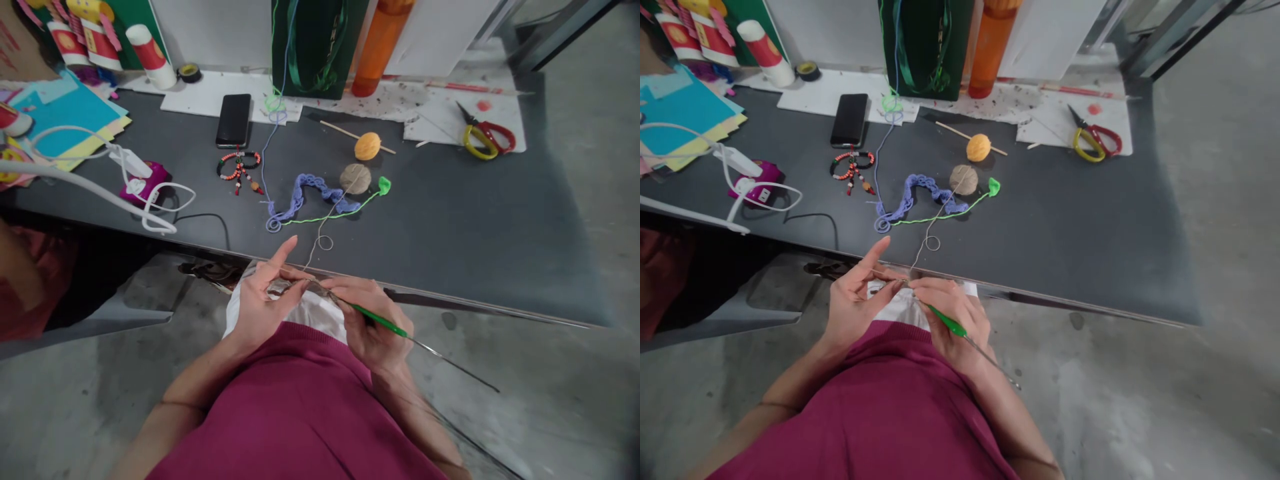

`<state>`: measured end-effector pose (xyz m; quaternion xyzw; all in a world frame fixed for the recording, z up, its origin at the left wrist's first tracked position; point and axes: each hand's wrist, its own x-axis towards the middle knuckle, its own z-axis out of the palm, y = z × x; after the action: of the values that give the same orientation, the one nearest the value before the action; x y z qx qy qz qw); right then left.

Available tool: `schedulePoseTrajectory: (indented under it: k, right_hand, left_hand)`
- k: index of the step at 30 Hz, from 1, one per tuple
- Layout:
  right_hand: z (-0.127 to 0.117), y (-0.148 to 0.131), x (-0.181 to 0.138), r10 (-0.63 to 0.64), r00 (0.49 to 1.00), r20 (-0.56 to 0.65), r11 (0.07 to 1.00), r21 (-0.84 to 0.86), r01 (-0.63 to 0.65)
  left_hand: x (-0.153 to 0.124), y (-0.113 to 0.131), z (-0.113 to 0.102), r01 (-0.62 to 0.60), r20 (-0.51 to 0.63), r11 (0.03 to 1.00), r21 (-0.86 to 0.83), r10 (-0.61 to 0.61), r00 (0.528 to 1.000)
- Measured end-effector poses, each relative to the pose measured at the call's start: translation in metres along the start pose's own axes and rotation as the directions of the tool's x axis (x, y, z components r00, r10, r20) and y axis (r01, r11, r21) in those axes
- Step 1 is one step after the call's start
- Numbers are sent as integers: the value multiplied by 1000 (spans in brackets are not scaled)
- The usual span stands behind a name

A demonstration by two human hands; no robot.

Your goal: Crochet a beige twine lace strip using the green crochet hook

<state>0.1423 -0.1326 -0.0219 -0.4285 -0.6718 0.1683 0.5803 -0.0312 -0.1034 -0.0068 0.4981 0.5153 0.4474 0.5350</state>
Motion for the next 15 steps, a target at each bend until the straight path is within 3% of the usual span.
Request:
schedulePoseTrajectory:
  k: [15]
  right_hand:
    - [0,-1,3,-76,997,34,990,-115,80]
  left_hand:
    - [-1,-2,3,-30,-31,998,56,31,999]
